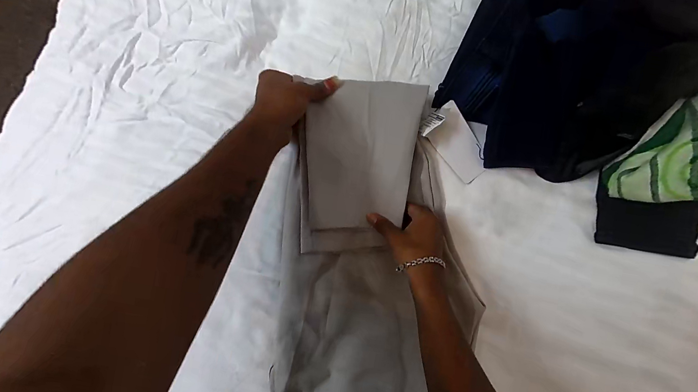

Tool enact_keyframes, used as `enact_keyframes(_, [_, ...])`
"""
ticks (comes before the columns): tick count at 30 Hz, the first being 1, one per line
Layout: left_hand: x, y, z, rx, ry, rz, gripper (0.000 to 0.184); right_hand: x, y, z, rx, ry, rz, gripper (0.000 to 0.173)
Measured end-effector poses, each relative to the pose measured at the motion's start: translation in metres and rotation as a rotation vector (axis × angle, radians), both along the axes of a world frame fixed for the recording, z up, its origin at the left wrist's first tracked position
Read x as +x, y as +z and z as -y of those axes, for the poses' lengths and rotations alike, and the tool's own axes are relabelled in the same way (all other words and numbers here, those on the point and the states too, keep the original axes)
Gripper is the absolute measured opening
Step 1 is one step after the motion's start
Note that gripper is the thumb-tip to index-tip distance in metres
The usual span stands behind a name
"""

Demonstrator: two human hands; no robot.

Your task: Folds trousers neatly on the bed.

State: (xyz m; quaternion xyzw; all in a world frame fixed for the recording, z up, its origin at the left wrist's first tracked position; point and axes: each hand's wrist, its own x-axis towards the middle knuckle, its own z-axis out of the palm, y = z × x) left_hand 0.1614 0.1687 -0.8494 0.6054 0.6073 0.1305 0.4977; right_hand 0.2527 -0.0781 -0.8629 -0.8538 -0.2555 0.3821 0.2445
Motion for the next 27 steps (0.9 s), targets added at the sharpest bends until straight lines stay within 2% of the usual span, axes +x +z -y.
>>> enact_keyframes(2, [-0.007, -0.005, -0.003, 0.092, -0.091, -0.148, 0.057, -0.002, -0.004, 0.001, 0.02, -0.03, 0.048, 0.056])
enact_keyframes(4, [-0.016, -0.006, 0.015, 0.221, -0.083, -0.254, 0.068, -0.018, -0.006, 0.008, 0.077, -0.059, 0.207, 0.073])
enact_keyframes(6, [-0.029, -0.001, 0.053, 0.385, -0.031, -0.228, 0.089, -0.036, -0.014, 0.017, 0.175, 0.007, 0.464, 0.091])
enact_keyframes(7, [-0.041, -0.004, 0.077, 0.496, -0.064, -0.189, 0.095, -0.044, -0.021, 0.024, 0.213, 0.083, 0.568, 0.088])
enact_keyframes(8, [-0.055, -0.01, 0.101, 0.624, -0.152, -0.178, 0.091, -0.049, -0.027, 0.033, 0.202, 0.185, 0.619, 0.08])
enact_keyframes(10, [-0.081, -0.018, 0.149, 0.788, -0.434, -0.245, 0.068, -0.053, -0.035, 0.055, 0.156, 0.378, 0.624, 0.061])
enact_keyframes(11, [-0.093, -0.02, 0.171, 0.813, -0.591, -0.311, 0.065, -0.054, -0.037, 0.068, 0.155, 0.449, 0.608, 0.058])
enact_keyframes(13, [-0.109, -0.019, 0.203, 0.778, -0.841, -0.388, 0.066, -0.049, -0.035, 0.093, 0.156, 0.556, 0.578, 0.059])
enact_keyframes(15, [-0.118, -0.012, 0.222, 0.72, -0.975, -0.404, 0.064, -0.041, -0.025, 0.115, 0.161, 0.585, 0.581, 0.059])
enact_keyframes(18, [-0.138, 0.006, 0.241, 0.654, -1.104, -0.346, 0.064, -0.016, -0.019, 0.155, 0.322, 0.363, 0.623, 0.046])
enact_keyframes(21, [-0.176, 0.016, 0.26, 0.594, -1.065, -0.118, 0.064, 0.025, -0.031, 0.205, 0.384, 0.1, 0.607, 0.038])
enact_keyframes(23, [-0.212, 0.017, 0.272, 0.509, -0.961, -0.041, 0.081, 0.041, -0.057, 0.24, 0.304, 0.044, 0.69, 0.038])
enact_keyframes(25, [-0.246, 0.013, 0.286, 0.528, -0.947, -0.085, 0.099, 0.044, -0.075, 0.26, 0.227, 0.102, 0.766, 0.045])
enact_keyframes(27, [-0.273, 0.006, 0.305, 0.623, -0.996, -0.169, 0.096, 0.039, -0.075, 0.258, 0.206, 0.234, 0.768, 0.051])
